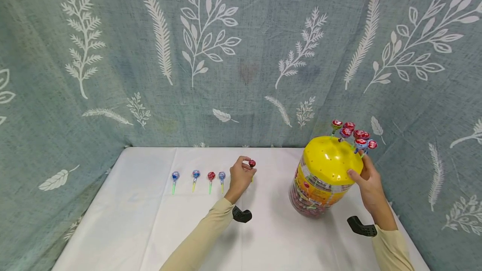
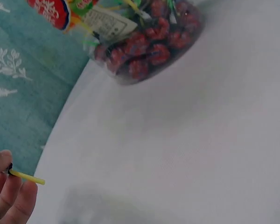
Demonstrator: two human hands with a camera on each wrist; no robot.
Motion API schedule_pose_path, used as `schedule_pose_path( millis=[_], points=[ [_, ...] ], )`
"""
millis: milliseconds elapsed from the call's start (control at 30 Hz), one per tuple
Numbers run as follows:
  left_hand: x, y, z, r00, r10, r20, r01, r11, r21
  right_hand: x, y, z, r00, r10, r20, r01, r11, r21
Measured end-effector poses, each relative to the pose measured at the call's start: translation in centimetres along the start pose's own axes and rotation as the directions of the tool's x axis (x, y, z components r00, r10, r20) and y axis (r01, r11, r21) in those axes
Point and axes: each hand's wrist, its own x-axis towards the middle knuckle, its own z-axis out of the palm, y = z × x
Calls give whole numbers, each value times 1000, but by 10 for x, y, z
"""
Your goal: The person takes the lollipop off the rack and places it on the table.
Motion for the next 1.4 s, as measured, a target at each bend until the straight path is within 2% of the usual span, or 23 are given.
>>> schedule_pose_path(
  millis=[133,333,567,700,867,1100,1233,1400],
  points=[
    [0,-11,1,1000,-15,-26,15,1000,18,1,1,1,1000,6,1,-6,1000,-7],
    [-3,-25,5,999,-34,-27,36,995,90,3,1,1,1000,8,6,-8,1000,-20],
    [-6,-35,8,1000,5,-19,-2,989,150,5,2,2,1000,20,15,-20,1000,-20],
    [-6,-40,10,1000,-3,-20,7,985,173,3,2,2,1000,23,16,-23,999,-23],
    [-7,-38,10,1000,14,-19,-10,979,202,1,2,3,999,33,0,-33,999,-30],
    [-5,-38,8,1000,9,-6,-7,976,217,0,3,2,1000,26,1,-26,1000,-13],
    [-1,-31,7,999,45,3,-44,975,218,-1,3,1,1000,23,-5,-23,999,-25],
    [6,-13,6,997,82,4,-81,979,185,0,2,0,1000,21,-6,-21,999,-33]
  ],
)
